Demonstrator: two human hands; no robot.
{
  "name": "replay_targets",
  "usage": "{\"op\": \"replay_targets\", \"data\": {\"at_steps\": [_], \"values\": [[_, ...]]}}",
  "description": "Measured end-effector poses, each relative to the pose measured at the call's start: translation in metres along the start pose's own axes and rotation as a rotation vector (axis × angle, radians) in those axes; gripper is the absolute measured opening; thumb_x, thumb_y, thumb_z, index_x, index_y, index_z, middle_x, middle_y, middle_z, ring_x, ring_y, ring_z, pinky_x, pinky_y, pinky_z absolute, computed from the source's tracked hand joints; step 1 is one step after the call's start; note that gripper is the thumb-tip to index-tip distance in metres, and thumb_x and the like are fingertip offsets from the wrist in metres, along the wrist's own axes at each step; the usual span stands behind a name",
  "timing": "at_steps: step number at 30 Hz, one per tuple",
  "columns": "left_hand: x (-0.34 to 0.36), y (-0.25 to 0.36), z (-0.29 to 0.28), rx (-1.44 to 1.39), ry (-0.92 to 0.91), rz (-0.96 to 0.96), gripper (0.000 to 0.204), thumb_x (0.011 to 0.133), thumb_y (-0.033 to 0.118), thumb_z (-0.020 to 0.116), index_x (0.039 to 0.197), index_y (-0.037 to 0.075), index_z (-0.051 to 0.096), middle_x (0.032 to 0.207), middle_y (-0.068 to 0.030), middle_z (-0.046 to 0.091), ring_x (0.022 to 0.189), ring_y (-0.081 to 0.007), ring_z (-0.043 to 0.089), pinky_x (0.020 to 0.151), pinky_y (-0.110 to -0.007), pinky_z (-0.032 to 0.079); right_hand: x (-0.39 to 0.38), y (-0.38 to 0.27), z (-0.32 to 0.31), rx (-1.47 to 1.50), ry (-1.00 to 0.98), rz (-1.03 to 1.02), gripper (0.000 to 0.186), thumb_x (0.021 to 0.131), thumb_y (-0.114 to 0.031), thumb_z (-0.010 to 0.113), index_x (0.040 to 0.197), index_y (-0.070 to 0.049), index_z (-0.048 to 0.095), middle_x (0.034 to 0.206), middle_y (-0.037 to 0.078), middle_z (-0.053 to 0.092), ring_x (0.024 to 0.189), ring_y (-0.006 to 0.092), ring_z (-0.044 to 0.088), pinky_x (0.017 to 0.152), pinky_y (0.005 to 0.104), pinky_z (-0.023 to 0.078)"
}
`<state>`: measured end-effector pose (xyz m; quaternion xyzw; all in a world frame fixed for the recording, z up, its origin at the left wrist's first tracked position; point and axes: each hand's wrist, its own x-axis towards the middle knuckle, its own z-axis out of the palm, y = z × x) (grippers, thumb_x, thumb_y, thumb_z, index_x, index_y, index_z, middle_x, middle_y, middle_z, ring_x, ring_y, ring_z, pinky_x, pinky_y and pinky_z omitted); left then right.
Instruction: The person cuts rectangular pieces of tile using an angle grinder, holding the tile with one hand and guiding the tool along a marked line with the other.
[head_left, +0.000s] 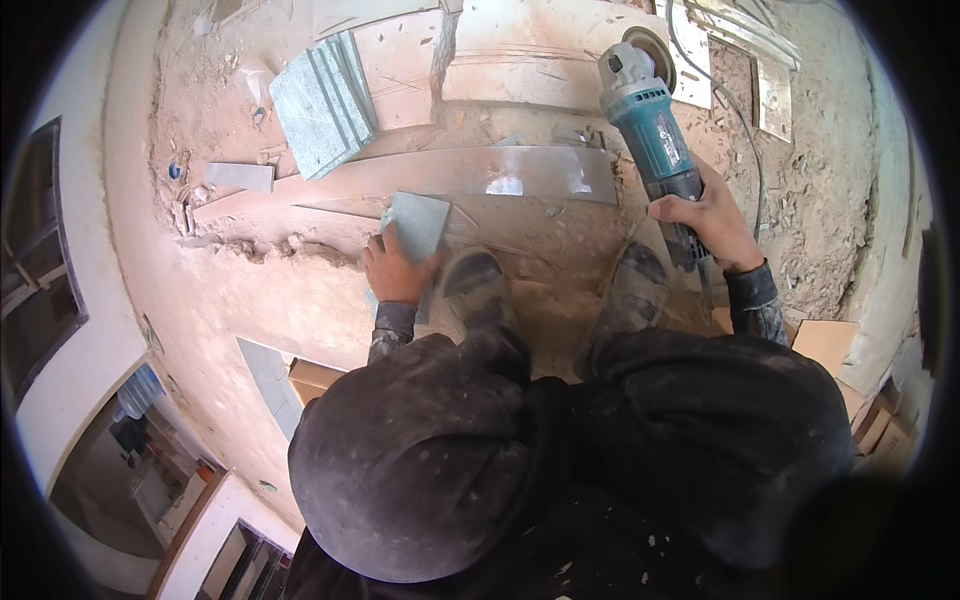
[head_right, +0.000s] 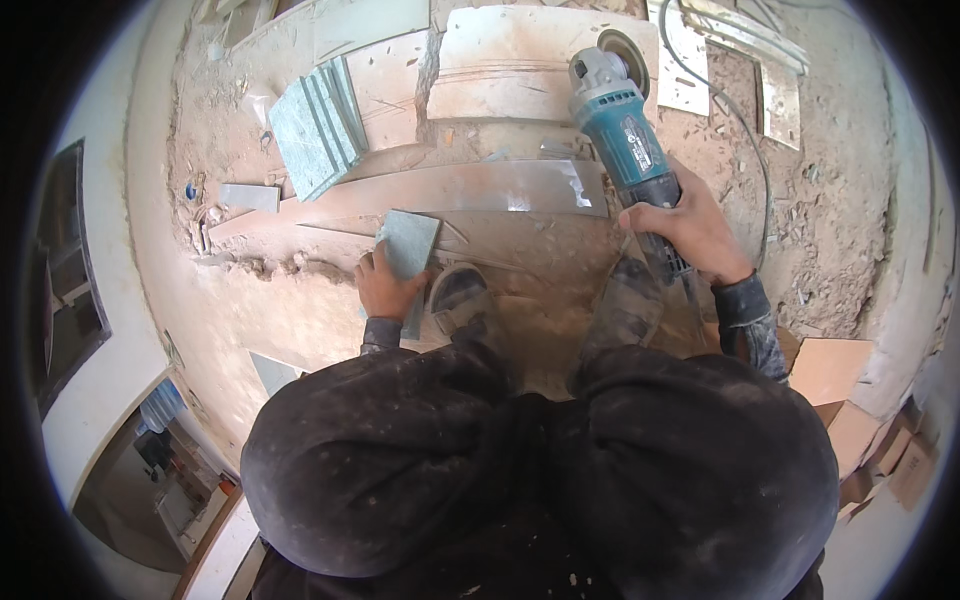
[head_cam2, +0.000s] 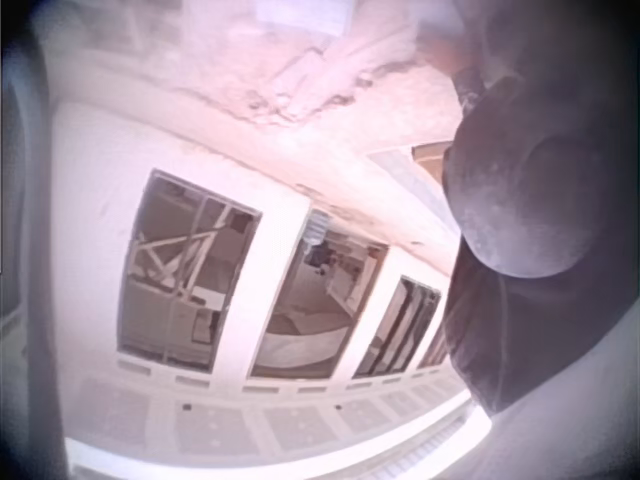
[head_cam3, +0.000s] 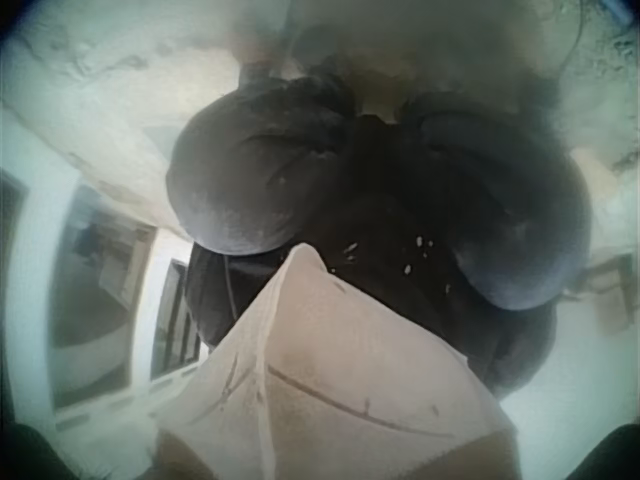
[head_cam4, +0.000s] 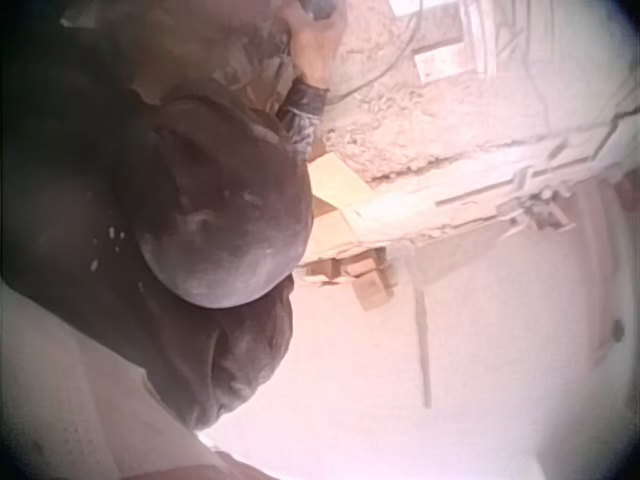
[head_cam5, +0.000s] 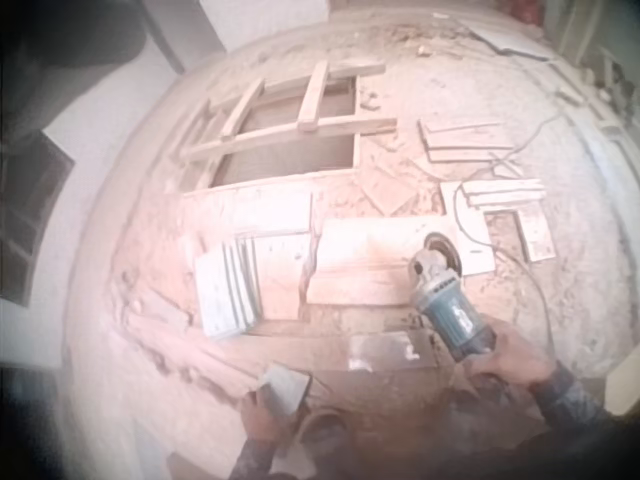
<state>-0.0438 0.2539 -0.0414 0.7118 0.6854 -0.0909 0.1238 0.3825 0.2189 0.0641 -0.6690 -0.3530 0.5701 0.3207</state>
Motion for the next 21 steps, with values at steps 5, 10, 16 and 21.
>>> {"op": "replay_targets", "data": {"at_steps": [5, 10, 16, 21], "values": [[0.009, -0.017, -0.014, -0.397, -0.088, 0.04, 0.081, 0.072, 0.045, 0.076, 0.135, 0.002, 0.048, 0.118, -0.0236, 0.059, 0.111, -0.0365, 0.056, 0.091, -0.046, 0.047, -0.002, -0.004, -0.003, -0.001, 0.003, 0.028, 0.055, 0.071, -0.018, 0.077, 0.119, 0.0, 0.058, 0.092, 0.003, 0.061, 0.082, 0.012, 0.056, 0.078, 0.0265, 0.045], [0.023, 0.002, -0.046, -1.78, -0.668, -0.201, 0.089, 0.086, 0.062, 0.048, 0.141, -0.007, 0.04, 0.127, -0.0273, 0.056, 0.116, -0.0364, 0.057, 0.095, -0.047, 0.049, -0.002, -0.002, -0.007, -0.028, 0.03, 0.041, 0.055, 0.071, -0.022, 0.077, 0.118, 0.0, 0.058, 0.091, 0.003, 0.061, 0.081, 0.0133, 0.056, 0.077, 0.0269, 0.045], [0.048, 0.066, -0.056, -2.344, -0.868, 0.14, 0.097, 0.09, 0.071, 0.032, 0.151, -0.003, 0.02, 0.144, -0.0374, 0.034, 0.125, -0.0462, 0.049, 0.1, -0.055, 0.044, -0.004, -0.003, -0.007, 0.01, 0.045, 0.017, 0.053, 0.072, -0.022, 0.077, 0.116, 0.0, 0.058, 0.092, 0.004, 0.06, 0.081, 0.013, 0.056, 0.075, 0.0267, 0.045], [0.071, 0.097, -0.061, -2.516, -0.896, 0.086, 0.094, 0.091, 0.071, 0.033, 0.154, 0.004, 0.016, 0.149, -0.0352, 0.027, 0.131, -0.0456, 0.043, 0.103, -0.056, 0.041, -0.002, -0.006, -0.006, 0.065, 0.018, 0.007, 0.053, 0.072, -0.02, 0.078, 0.116, 0.0, 0.058, 0.091, 0.003, 0.06, 0.08, 0.012, 0.055, 0.074, 0.026, 0.045]]}}
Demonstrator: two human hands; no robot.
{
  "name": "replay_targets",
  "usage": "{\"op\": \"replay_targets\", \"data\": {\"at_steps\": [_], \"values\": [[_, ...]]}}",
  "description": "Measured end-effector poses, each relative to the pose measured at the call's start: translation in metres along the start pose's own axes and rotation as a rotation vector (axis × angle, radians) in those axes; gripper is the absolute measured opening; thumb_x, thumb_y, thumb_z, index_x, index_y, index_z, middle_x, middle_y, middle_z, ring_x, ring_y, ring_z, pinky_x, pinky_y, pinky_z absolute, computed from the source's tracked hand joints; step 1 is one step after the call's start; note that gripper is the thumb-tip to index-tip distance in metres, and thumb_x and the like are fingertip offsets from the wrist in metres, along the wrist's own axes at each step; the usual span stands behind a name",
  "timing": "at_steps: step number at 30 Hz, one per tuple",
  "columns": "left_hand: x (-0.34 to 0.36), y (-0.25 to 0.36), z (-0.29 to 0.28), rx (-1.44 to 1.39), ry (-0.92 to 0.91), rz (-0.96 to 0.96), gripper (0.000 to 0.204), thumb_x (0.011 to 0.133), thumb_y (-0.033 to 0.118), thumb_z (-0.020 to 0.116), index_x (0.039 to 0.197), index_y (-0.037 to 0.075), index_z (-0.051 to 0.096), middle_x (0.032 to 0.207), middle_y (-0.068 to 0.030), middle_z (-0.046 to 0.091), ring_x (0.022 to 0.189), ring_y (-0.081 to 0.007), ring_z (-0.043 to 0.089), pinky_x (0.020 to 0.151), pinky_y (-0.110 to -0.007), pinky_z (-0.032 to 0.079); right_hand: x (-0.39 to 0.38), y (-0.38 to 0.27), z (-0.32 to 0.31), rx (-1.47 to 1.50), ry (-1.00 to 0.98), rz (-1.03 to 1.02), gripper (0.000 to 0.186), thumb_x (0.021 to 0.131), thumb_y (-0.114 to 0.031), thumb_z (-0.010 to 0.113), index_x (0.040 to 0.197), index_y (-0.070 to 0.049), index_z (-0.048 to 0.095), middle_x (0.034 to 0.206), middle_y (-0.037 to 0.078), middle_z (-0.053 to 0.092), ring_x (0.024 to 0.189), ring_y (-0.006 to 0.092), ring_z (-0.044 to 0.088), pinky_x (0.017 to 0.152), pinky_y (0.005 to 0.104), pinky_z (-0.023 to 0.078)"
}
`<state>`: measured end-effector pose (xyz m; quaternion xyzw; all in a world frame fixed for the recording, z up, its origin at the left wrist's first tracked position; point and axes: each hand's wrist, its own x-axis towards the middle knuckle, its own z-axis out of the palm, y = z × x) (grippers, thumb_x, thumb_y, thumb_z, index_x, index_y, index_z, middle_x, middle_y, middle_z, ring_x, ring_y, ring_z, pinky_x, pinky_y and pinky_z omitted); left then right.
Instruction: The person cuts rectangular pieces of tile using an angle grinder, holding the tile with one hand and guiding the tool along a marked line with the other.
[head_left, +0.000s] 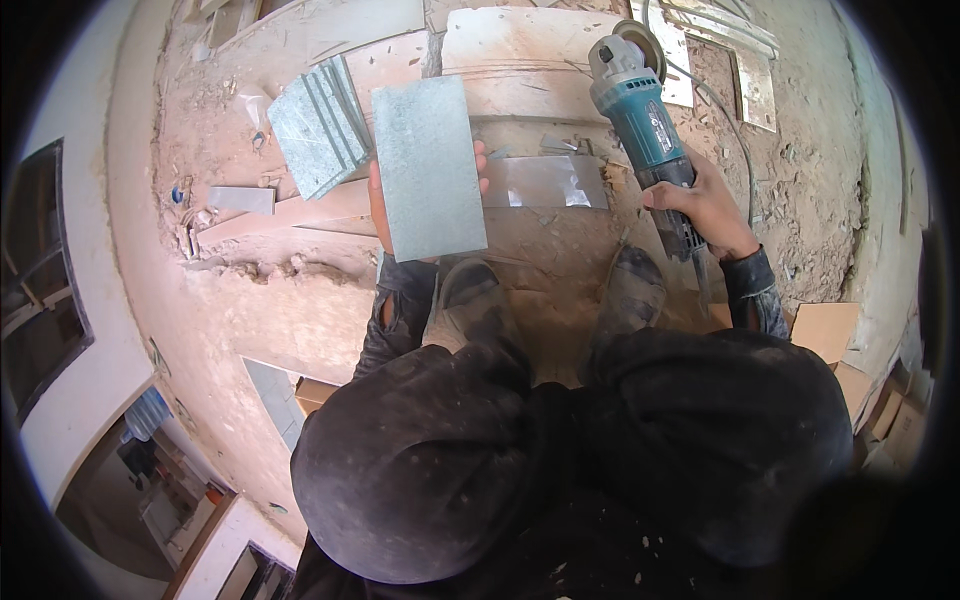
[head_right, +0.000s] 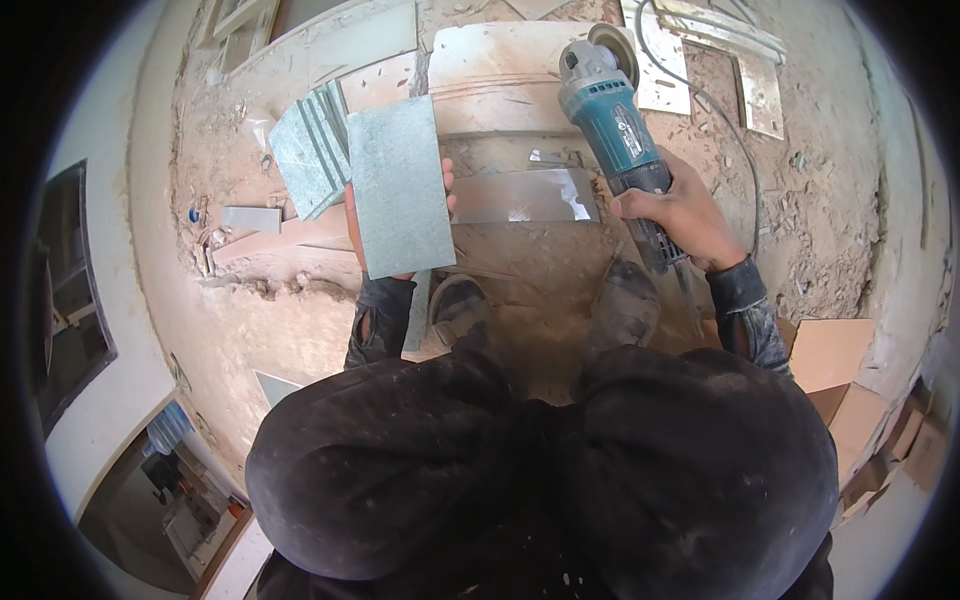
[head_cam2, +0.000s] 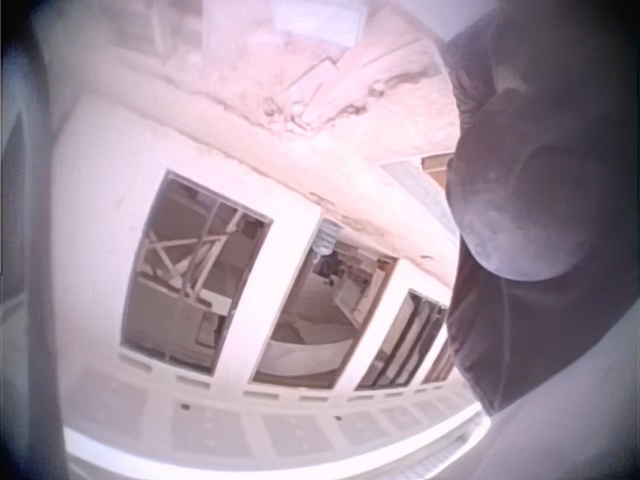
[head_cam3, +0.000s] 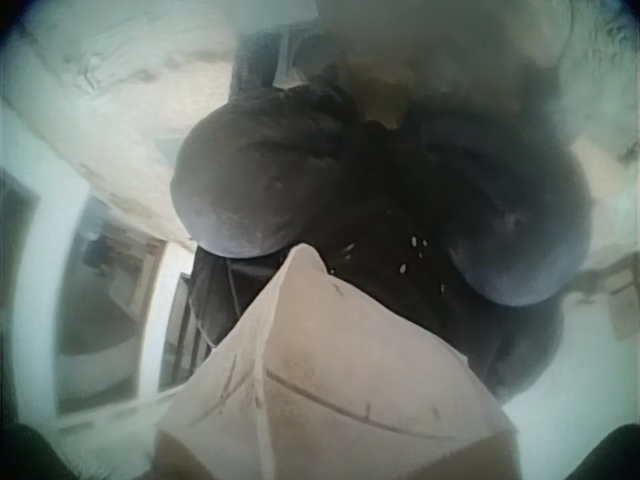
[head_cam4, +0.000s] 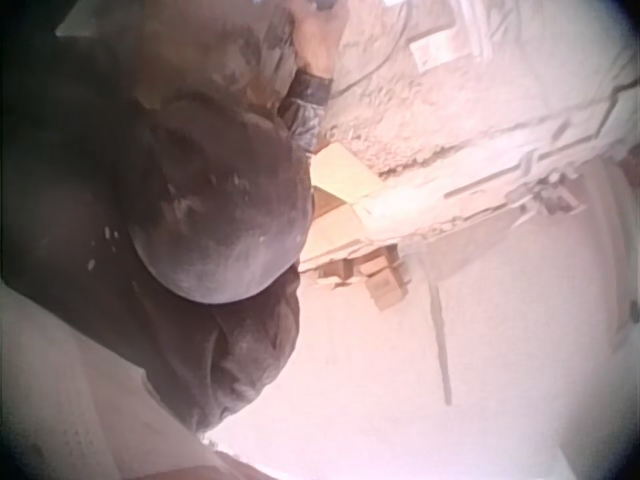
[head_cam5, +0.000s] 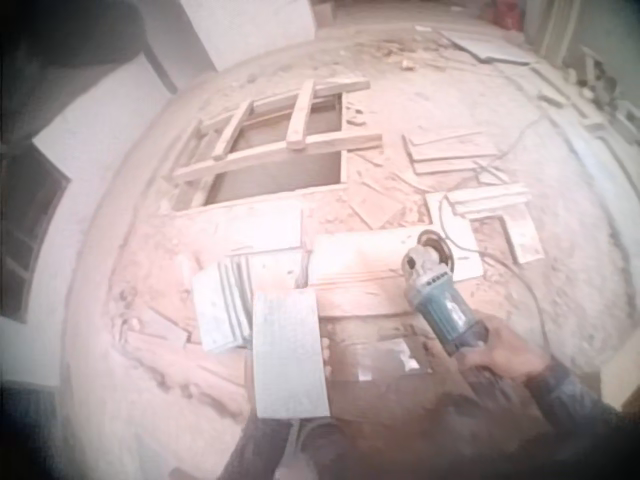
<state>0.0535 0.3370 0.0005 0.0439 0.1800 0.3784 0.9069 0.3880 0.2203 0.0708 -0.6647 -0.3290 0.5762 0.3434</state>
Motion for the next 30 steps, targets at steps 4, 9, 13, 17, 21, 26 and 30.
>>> {"op": "replay_targets", "data": {"at_steps": [4, 9, 13, 17, 21, 26, 30], "values": [[0.015, 0.001, 0.001, -0.019, -0.041, 0.009, 0.093, 0.091, 0.071, 0.034, 0.155, 0.007, 0.015, 0.152, -0.0331, 0.023, 0.134, -0.045, 0.04, 0.105, -0.056, 0.039, 0.0, 0.001, -0.003, 0.007, -0.012, -0.004, 0.052, 0.072, -0.02, 0.078, 0.116, 0.0, 0.058, 0.091, 0.002, 0.06, 0.08, 0.0119, 0.055, 0.074, 0.026, 0.045], [0.019, -0.001, 0.003, 0.002, -0.011, -0.013, 0.087, 0.094, 0.066, 0.034, 0.153, 0.003, 0.02, 0.149, -0.0324, 0.03, 0.134, -0.0457, 0.039, 0.106, -0.055, 0.039, -0.003, -0.001, -0.004, 0.016, -0.001, 0.008, 0.054, 0.072, -0.02, 0.078, 0.117, 0.0, 0.058, 0.092, 0.002, 0.06, 0.081, 0.0118, 0.055, 0.075, 0.0262, 0.045], [0.024, 0.018, -0.047, -0.057, -0.2, -0.143, 0.058, 0.104, 0.039, 0.039, 0.142, -0.004, 0.037, 0.138, -0.0253, 0.048, 0.126, -0.0381, 0.049, 0.102, -0.045, 0.046, 0.001, -0.003, -0.003, 0.013, -0.034, 0.029, 0.053, 0.072, -0.019, 0.078, 0.118, 0.0, 0.058, 0.092, 0.002, 0.061, 0.081, 0.0117, 0.056, 0.075, 0.0263, 0.046], [0.023, 0.013, -0.007, 0.377, 0.272, 0.169, 0.031, 0.101, 0.009, 0.052, 0.129, -0.004, 0.051, 0.122, -0.0142, 0.061, 0.11, -0.0205, 0.06, 0.095, -0.032, 0.049, 0.0, 0.003, -0.005, 0.038, 0.001, 0.002, 0.053, 0.073, -0.018, 0.079, 0.118, 0.0, 0.058, 0.092, 0.002, 0.061, 0.081, 0.0116, 0.056, 0.075, 0.0265, 0.046], [0.03, 0.025, 0.005, 0.687, 0.271, 0.285, 0.026, 0.094, -0.002, 0.059, 0.12, -0.005, 0.059, 0.114, -0.0103, 0.066, 0.105, -0.0149, 0.062, 0.094, -0.03, 0.048, -0.001, 0.0, -0.006, 0.048, 0.012, 0.019, 0.055, 0.072, -0.019, 0.079, 0.119, 0.0, 0.057, 0.093, 0.003, 0.061, 0.082, 0.0117, 0.056, 0.075, 0.0268, 0.047], [0.033, 0.022, 0.024, 0.829, 0.338, 0.297, 0.028, 0.093, -0.003, 0.062, 0.12, -0.006, 0.06, 0.115, -0.0104, 0.066, 0.104, -0.0153, 0.061, 0.094, -0.028, 0.047, -0.001, 0.001, -0.006, 0.061, 0.02, -0.005, 0.054, 0.073, -0.019, 0.078, 0.119, 0.0, 0.057, 0.094, 0.003, 0.061, 0.082, 0.0119, 0.057, 0.075, 0.0269, 0.047], [0.035, 0.023, 0.027, 0.798, 0.303, 0.306, 0.028, 0.092, -0.003, 0.062, 0.12, -0.005, 0.06, 0.115, -0.01, 0.066, 0.103, -0.0149, 0.061, 0.094, -0.028, 0.047, -0.001, -0.001, -0.005, 0.057, 0.026, -0.012, 0.053, 0.073, -0.02, 0.078, 0.117, 0.0, 0.058, 0.093, 0.004, 0.061, 0.081, 0.0122, 0.057, 0.075, 0.0268, 0.047]]}}
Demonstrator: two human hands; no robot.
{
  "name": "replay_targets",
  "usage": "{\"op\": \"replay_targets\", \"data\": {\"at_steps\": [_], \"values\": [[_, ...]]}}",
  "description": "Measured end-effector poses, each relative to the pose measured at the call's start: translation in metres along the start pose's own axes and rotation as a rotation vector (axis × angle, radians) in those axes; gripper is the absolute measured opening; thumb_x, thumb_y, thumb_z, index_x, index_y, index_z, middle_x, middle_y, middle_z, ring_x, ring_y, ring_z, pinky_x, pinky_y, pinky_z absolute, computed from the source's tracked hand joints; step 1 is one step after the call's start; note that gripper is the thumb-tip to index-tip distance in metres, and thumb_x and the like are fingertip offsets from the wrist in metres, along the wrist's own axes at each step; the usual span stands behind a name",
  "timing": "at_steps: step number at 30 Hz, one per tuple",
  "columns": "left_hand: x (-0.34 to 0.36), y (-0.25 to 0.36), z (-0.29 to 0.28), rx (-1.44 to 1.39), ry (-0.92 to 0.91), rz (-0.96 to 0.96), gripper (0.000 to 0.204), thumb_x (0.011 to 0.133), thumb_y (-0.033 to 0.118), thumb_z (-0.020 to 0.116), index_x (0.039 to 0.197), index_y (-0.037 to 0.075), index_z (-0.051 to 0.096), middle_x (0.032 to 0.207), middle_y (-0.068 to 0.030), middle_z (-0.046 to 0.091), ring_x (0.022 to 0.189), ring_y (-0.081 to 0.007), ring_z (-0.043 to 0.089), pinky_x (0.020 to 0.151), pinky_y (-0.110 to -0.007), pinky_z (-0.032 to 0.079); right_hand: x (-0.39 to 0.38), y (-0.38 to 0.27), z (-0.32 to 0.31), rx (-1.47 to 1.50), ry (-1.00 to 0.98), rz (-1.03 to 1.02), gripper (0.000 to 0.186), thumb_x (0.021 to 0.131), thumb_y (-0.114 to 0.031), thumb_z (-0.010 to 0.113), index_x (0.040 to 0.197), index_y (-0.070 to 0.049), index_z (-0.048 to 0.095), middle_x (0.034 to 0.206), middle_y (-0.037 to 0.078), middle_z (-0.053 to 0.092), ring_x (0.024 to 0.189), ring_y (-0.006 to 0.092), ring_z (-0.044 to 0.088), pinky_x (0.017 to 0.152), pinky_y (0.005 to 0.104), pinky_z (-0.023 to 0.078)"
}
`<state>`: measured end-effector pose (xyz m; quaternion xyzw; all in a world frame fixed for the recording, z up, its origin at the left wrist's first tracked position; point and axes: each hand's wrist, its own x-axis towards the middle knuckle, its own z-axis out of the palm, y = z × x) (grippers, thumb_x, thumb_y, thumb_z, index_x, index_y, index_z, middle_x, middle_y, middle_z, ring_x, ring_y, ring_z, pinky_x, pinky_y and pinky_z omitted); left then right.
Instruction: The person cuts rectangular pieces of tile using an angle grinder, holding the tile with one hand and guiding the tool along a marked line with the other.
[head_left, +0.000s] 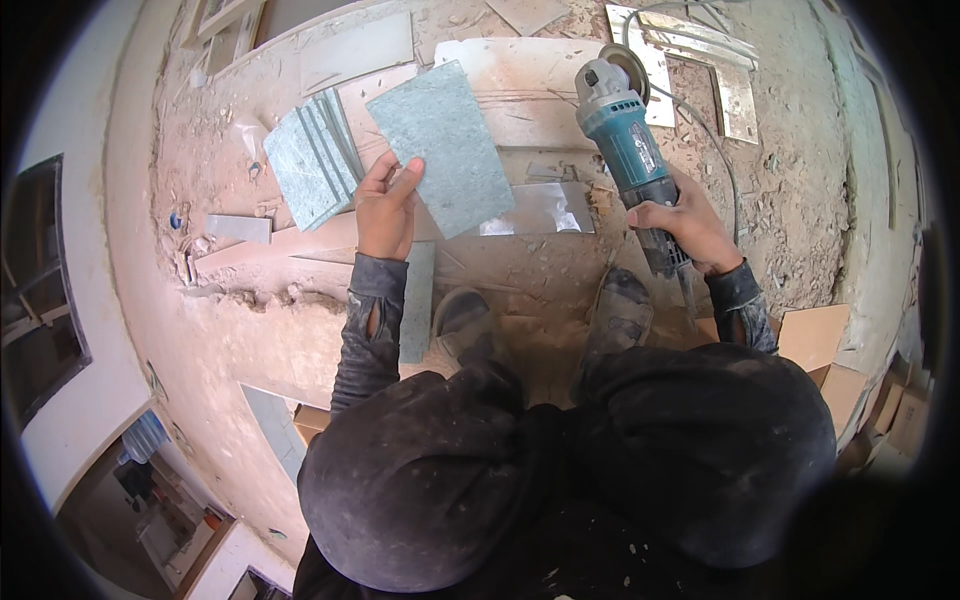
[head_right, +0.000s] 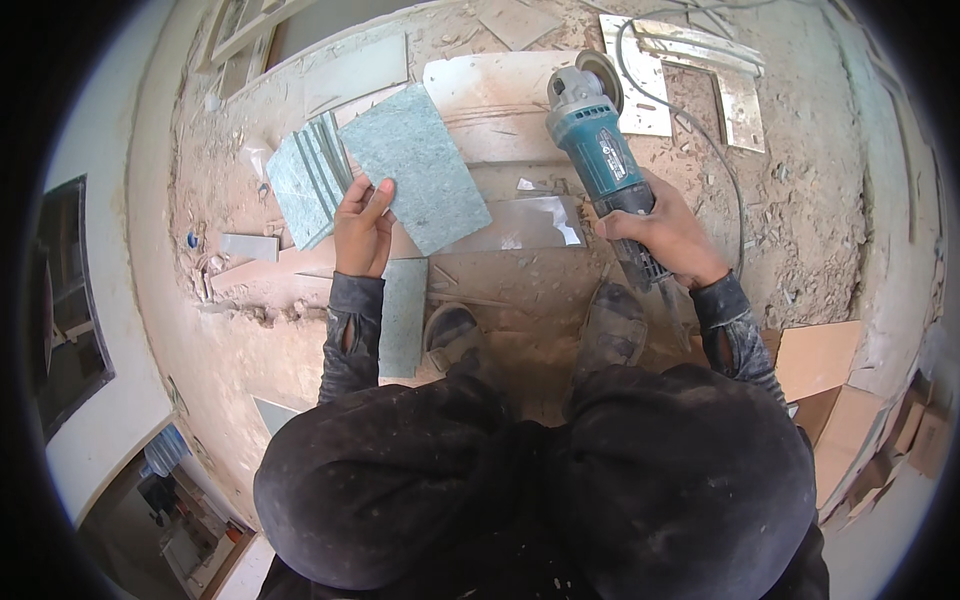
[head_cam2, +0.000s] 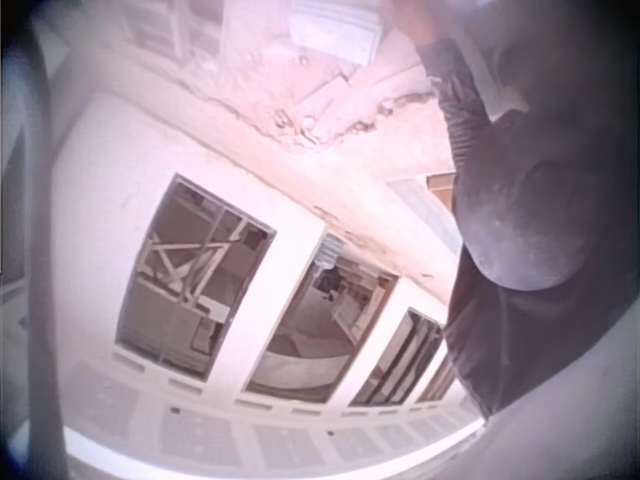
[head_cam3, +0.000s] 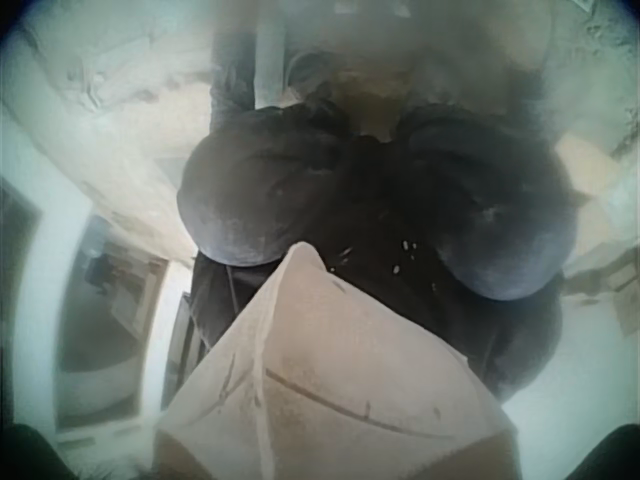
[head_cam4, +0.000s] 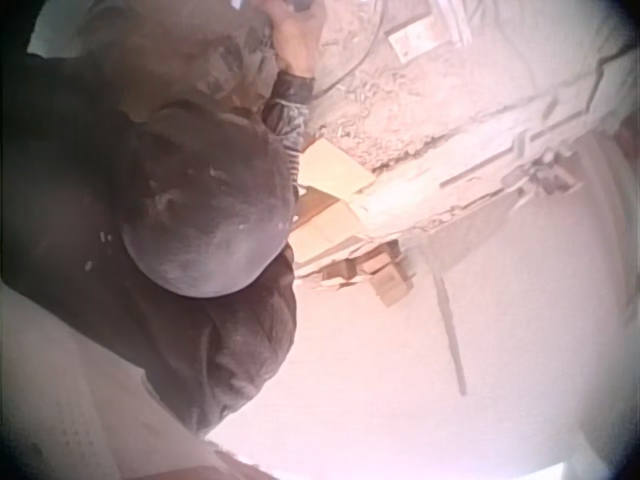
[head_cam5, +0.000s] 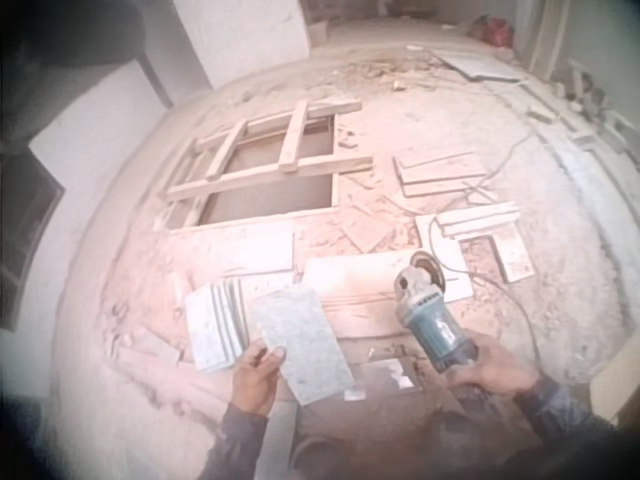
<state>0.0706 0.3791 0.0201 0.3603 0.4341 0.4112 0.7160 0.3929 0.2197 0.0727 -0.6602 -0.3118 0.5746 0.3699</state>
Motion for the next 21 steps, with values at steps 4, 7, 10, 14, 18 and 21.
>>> {"op": "replay_targets", "data": {"at_steps": [4, 7, 10, 14, 18, 21], "values": [[0.004, -0.003, -0.004, 0.023, -0.019, 0.01, 0.027, 0.092, -0.003, 0.063, 0.118, -0.004, 0.061, 0.112, -0.009, 0.066, 0.101, -0.0139, 0.062, 0.092, -0.027, 0.048, -0.001, -0.001, 0.0, -0.03, 0.012, 0.018, 0.052, 0.072, -0.021, 0.077, 0.115, 0.0, 0.058, 0.092, 0.004, 0.061, 0.081, 0.0123, 0.057, 0.075, 0.0265, 0.046], [0.006, -0.004, -0.004, 0.036, -0.02, 0.004, 0.025, 0.091, -0.003, 0.064, 0.116, -0.004, 0.062, 0.109, -0.0083, 0.067, 0.099, -0.013, 0.062, 0.089, -0.025, 0.048, -0.002, 0.0, 0.0, -0.016, 0.024, 0.01, 0.052, 0.072, -0.021, 0.077, 0.115, 0.0, 0.058, 0.091, 0.004, 0.061, 0.08, 0.0124, 0.057, 0.074, 0.0266, 0.047], [0.013, -0.008, -0.004, 0.016, -0.007, -0.046, 0.023, 0.091, 0.0, 0.065, 0.114, -0.004, 0.063, 0.105, -0.0074, 0.068, 0.093, -0.0113, 0.062, 0.08, -0.023, 0.048, 0.002, 0.003, -0.002, -0.006, 0.008, 0.0, 0.052, 0.072, -0.021, 0.077, 0.115, 0.0, 0.058, 0.091, 0.004, 0.061, 0.08, 0.0127, 0.058, 0.074, 0.0268, 0.047], [0.029, -0.013, -0.012, 0.021, 0.026, -0.185, 0.016, 0.092, 0.006, 0.065, 0.107, -0.001, 0.065, 0.094, -0.0031, 0.067, 0.077, -0.0076, 0.058, 0.061, -0.021, 0.043, 0.0, 0.0, -0.002, -0.007, 0.0, 0.022, 0.056, 0.072, -0.015, 0.075, 0.123, 0.001, 0.055, 0.093, 0.003, 0.061, 0.08, 0.0111, 0.059, 0.075, 0.0256, 0.048], [0.032, -0.011, -0.002, -0.01, 0.056, -0.228, 0.012, 0.093, 0.007, 0.064, 0.103, 0.001, 0.065, 0.09, 0.0, 0.065, 0.074, -0.0059, 0.057, 0.058, -0.02, 0.042, -0.001, -0.003, -0.003, 0.026, 0.008, 0.024, 0.057, 0.072, -0.018, 0.077, 0.121, 0.002, 0.056, 0.094, 0.006, 0.062, 0.083, 0.0135, 0.06, 0.076, 0.0275, 0.048], [0.031, -0.008, 0.007, -0.037, 0.103, -0.241, 0.01, 0.094, 0.007, 0.063, 0.103, 0.002, 0.065, 0.09, 0.0006, 0.064, 0.073, -0.0052, 0.056, 0.058, -0.018, 0.042, -0.001, -0.004, -0.003, 0.047, 0.005, 0.036, 0.058, 0.072, -0.018, 0.077, 0.122, 0.003, 0.055, 0.095, 0.006, 0.062, 0.083, 0.0138, 0.06, 0.076, 0.0278, 0.048]]}}
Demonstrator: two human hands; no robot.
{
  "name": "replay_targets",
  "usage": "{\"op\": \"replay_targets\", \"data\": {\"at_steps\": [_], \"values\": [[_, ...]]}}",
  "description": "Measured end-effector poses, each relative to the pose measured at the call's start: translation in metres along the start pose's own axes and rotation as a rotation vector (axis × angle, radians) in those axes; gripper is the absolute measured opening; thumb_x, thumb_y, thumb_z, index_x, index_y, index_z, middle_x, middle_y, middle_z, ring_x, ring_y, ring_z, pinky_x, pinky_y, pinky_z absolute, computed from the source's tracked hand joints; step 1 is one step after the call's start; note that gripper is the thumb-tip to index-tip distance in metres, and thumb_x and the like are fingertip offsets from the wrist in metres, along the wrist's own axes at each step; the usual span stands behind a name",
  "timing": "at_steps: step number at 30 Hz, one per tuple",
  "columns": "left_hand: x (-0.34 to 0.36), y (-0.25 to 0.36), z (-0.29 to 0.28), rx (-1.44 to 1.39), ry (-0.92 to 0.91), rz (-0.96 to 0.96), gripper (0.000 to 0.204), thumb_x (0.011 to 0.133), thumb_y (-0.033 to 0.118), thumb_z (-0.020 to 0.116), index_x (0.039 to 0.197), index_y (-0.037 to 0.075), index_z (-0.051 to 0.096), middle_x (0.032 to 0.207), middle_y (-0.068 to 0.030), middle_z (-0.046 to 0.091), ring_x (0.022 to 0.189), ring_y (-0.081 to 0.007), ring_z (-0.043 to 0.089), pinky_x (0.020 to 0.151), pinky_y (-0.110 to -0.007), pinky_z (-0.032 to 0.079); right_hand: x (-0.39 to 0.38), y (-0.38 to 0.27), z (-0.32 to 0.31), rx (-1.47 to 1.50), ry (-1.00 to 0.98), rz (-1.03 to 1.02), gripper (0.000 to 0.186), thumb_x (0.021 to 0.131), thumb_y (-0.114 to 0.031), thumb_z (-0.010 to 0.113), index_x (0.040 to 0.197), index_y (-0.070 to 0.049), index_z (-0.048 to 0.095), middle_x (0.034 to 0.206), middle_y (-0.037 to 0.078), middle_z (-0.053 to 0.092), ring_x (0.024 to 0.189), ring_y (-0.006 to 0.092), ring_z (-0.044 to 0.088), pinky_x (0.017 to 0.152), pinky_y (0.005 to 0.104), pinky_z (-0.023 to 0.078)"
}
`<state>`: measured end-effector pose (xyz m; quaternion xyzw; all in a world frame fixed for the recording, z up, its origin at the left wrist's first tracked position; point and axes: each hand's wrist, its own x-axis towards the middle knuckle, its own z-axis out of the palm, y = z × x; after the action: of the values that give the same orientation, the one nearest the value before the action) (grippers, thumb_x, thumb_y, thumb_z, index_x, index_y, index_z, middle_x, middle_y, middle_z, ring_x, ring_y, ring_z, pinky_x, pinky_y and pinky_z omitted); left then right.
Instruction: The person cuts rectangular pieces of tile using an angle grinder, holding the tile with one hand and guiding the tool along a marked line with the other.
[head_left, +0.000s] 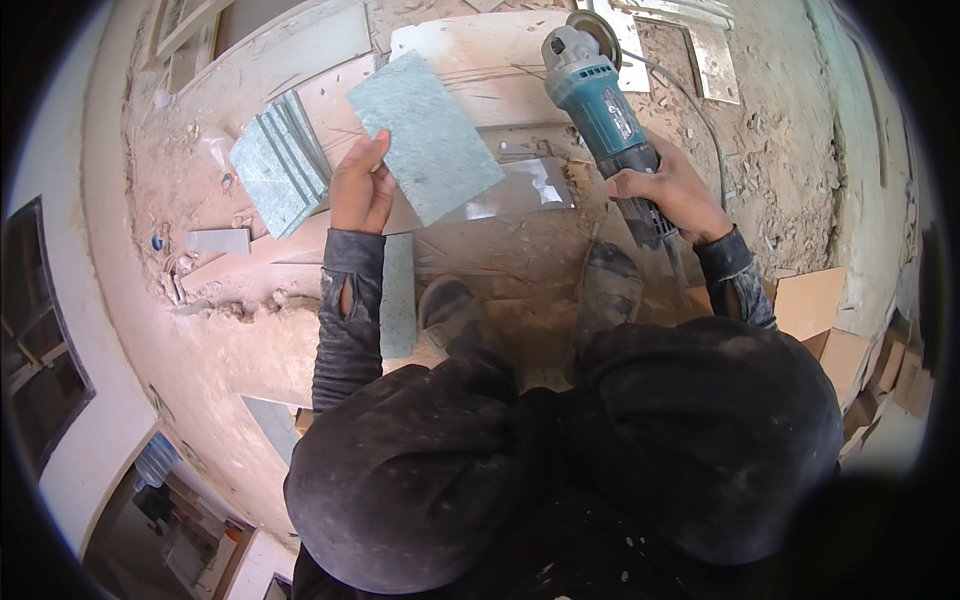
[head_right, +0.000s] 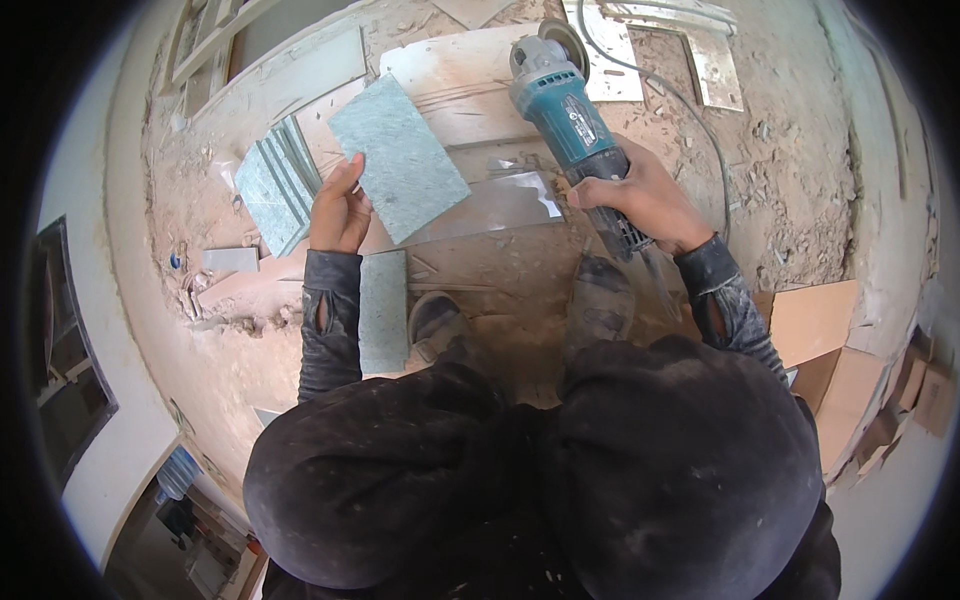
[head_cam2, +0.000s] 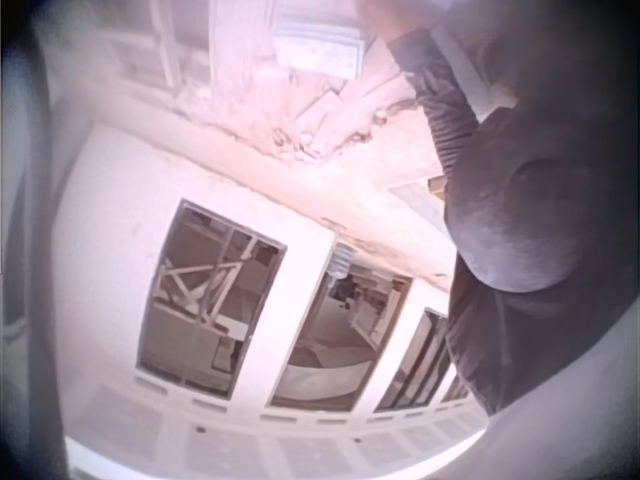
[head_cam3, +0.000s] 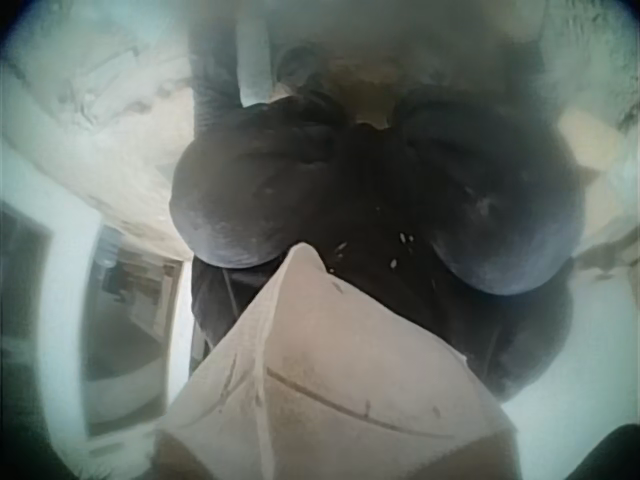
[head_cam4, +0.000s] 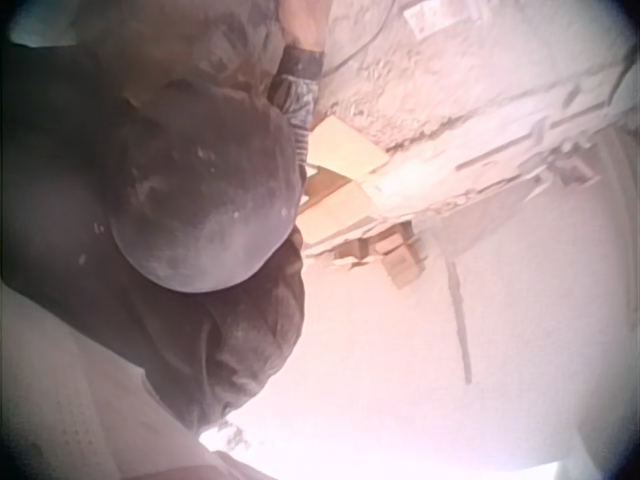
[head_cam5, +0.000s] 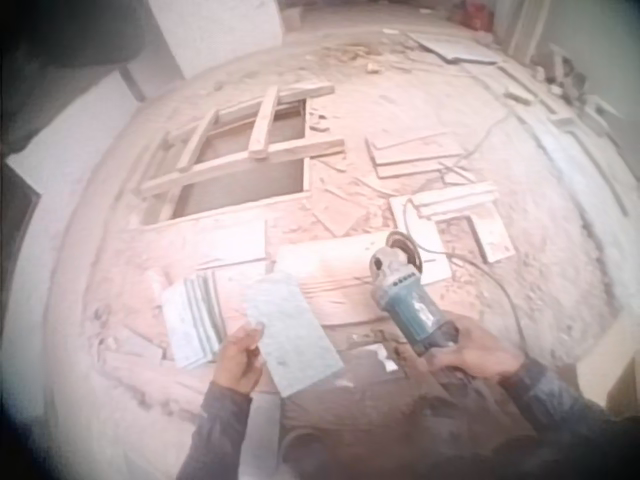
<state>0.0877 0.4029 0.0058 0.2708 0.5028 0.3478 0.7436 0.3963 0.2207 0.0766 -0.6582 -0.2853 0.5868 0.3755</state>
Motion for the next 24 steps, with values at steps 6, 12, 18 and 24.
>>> {"op": "replay_targets", "data": {"at_steps": [6, 12, 18, 24], "values": [[0.019, -0.008, -0.006, -0.014, -0.086, -0.047, 0.02, 0.095, 0.007, 0.061, 0.113, 0.0, 0.061, 0.1, -0.0021, 0.065, 0.081, -0.0077, 0.06, 0.067, -0.02, 0.049, 0.001, 0.0, -0.002, 0.009, 0.013, 0.003, 0.057, 0.072, -0.018, 0.078, 0.12, 0.004, 0.056, 0.094, 0.006, 0.062, 0.083, 0.0135, 0.059, 0.075, 0.0276, 0.048], [0.076, -0.039, 0.009, 0.091, -0.088, -0.063, 0.027, 0.095, 0.007, 0.062, 0.12, -0.002, 0.058, 0.107, -0.0037, 0.065, 0.096, -0.014, 0.062, 0.082, -0.028, 0.053, 0.006, 0.005, -0.004, -0.008, 0.01, 0.012, 0.056, 0.072, -0.02, 0.079, 0.117, 0.003, 0.057, 0.093, 0.005, 0.062, 0.082, 0.0136, 0.06, 0.074, 0.0273, 0.048], [0.11, -0.06, 0.024, 0.347, -0.065, -0.028, 0.027, 0.094, 0.013, 0.064, 0.117, -0.002, 0.062, 0.103, -0.0061, 0.067, 0.088, -0.015, 0.065, 0.078, -0.03, 0.055, 0.006, 0.003, -0.005, 0.046, 0.011, 0.034, 0.056, 0.072, -0.019, 0.08, 0.118, 0.003, 0.056, 0.094, 0.006, 0.063, 0.084, 0.014, 0.06, 0.075, 0.0282, 0.049], [0.101, -0.069, 0.023, 0.854, 0.08, 0.165, 0.03, 0.088, 0.016, 0.072, 0.105, -0.008, 0.067, 0.091, -0.0098, 0.07, 0.074, -0.0139, 0.066, 0.063, -0.025, 0.055, 0.007, 0.005, -0.007, 0.063, 0.006, 0.033, 0.058, 0.072, -0.017, 0.079, 0.121, 0.004, 0.055, 0.097, 0.007, 0.064, 0.085, 0.0145, 0.061, 0.077, 0.0289, 0.05]]}}
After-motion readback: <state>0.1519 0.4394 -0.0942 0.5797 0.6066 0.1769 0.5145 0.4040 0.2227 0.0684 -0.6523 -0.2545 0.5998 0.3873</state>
